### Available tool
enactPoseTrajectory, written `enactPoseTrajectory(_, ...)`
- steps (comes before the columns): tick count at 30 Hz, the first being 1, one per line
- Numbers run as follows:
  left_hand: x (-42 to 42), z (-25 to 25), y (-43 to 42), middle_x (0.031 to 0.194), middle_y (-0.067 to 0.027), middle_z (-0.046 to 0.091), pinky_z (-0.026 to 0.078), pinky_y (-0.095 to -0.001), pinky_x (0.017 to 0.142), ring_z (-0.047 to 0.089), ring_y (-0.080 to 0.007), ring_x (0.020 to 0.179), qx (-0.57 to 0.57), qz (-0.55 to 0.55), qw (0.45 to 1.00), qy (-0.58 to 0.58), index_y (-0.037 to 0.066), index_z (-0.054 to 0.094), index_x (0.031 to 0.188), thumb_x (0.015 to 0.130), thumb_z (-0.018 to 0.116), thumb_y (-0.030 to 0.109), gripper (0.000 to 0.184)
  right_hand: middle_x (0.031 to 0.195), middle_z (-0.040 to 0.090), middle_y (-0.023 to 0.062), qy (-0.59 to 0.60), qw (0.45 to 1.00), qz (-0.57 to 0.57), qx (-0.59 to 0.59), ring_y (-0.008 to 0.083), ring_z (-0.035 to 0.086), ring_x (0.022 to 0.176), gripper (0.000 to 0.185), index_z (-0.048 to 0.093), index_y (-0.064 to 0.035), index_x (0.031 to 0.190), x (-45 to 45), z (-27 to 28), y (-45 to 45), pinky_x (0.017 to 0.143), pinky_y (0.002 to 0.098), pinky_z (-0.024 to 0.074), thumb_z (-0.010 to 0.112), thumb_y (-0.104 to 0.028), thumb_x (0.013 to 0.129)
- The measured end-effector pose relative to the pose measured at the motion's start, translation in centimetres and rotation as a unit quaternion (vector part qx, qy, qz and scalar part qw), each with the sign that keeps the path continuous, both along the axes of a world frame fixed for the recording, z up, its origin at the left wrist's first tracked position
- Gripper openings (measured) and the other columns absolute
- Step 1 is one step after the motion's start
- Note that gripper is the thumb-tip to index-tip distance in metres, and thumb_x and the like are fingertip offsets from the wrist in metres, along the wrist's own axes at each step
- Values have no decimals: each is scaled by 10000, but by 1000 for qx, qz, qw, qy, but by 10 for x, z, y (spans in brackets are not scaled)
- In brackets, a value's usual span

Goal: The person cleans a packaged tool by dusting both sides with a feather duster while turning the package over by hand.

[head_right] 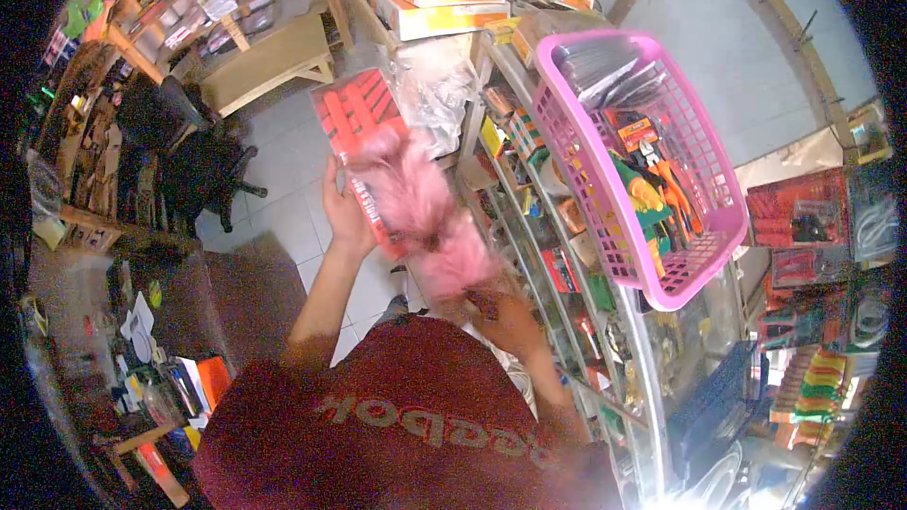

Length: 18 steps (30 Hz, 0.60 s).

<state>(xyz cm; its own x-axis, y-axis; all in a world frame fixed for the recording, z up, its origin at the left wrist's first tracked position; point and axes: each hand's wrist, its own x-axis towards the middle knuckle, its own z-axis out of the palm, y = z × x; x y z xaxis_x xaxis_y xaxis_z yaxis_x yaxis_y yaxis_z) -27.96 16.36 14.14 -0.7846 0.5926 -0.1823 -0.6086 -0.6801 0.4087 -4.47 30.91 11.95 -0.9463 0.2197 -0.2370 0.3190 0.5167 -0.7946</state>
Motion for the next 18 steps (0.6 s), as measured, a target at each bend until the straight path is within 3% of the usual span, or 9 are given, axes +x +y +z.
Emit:
enactPoseTrajectory(1, 7, 1, 6, 1330, -99, 466, 321, -445, 1041, 445, -264, 1220, -4, 35, 999, -15, 71, 393, 1357, 859, 323, 630, 752, 664, 561, 126, 106, 994, -16, -16, 187, 494, 611, 310, 600, 14, 897, -9, -12, -9, 594, 350, 415, 656, -273, 794)
enactPoseTrajectory(4, 8, 5, -3, 1324, -62, 454, 329, -420, 1025, 428, -235, 1214, 38, 80, 996, 16, 80, 372, 1363, 830, 312, 662, 791, 1079, 622, 203, -185, 982, 23, 12, 348, 592, 1018, 405, 608, -75, 1125, -31, 10, -9, 865, 421, 453, 559, -378, 860)
enactPoseTrajectory(9, -7, -3, -19, 1199, -52, 502, 367, -397, 970, 465, -217, 1134, 49, 147, 984, 91, 81, 406, 1320, 829, 297, 668, 773, 829, 648, 196, -9, 999, 26, 19, 388, 621, 802, 441, 629, -36, 1006, -8, -28, -7, 758, 448, 480, 585, -440, 836)
enactPoseTrajectory(11, 8, 12, -4, 1174, -50, 508, 411, -406, 912, 482, -218, 1098, 22, 171, 984, 44, 92, 420, 1297, 828, 310, 652, 738, 845, 649, 187, -97, 995, 22, 3, 383, 619, 821, 429, 628, -35, 997, -35, -8, -9, 772, 443, 478, 596, -429, 830)
enactPoseTrajectory(13, 7, -11, -9, 1205, -62, 503, 418, -405, 907, 484, -224, 1105, 104, 129, 982, 88, 94, 408, 1315, 826, 319, 642, 739, 871, 631, 175, -165, 986, 5, -34, 349, 606, 833, 401, 606, -34, 975, -55, -5, -7, 777, 435, 469, 611, -405, 822)
enactPoseTrajectory(14, 3, -21, -11, 1220, -68, 501, 422, -404, 905, 485, -226, 1109, 146, 109, 977, 115, 95, 402, 1324, 825, 323, 637, 740, 873, 623, 171, -123, 992, 7, -23, 339, 599, 823, 402, 598, -32, 970, -54, -6, -6, 767, 434, 466, 611, -406, 823)
enactPoseTrajectory(15, 9, 14, -2, 1251, -94, 494, 426, -402, 900, 494, -240, 1115, 24, 208, 977, 42, 98, 384, 1345, 822, 331, 625, 744, 875, 616, 166, -80, 997, 11, -13, 328, 591, 813, 403, 589, -30, 965, -51, -8, -8, 758, 434, 464, 611, -407, 824)
enactPoseTrajectory(17, -4, 8, -14, 1264, -105, 486, 420, -410, 912, 490, -248, 1127, 68, 213, 972, 71, 94, 370, 1356, 817, 338, 625, 757, 925, 616, 167, -53, 997, 50, 14, 319, 591, 841, 430, 575, -26, 996, -41, -21, -5, 770, 433, 461, 607, -420, 829)
enactPoseTrajectory(18, -8, 4, -20, 1270, -111, 482, 417, -414, 918, 488, -252, 1133, 90, 214, 969, 83, 93, 362, 1362, 815, 342, 625, 763, 835, 585, 142, -25, 999, 41, 9, 273, 552, 751, 392, 572, -25, 938, -30, -39, -3, 692, 402, 444, 616, -399, 832)
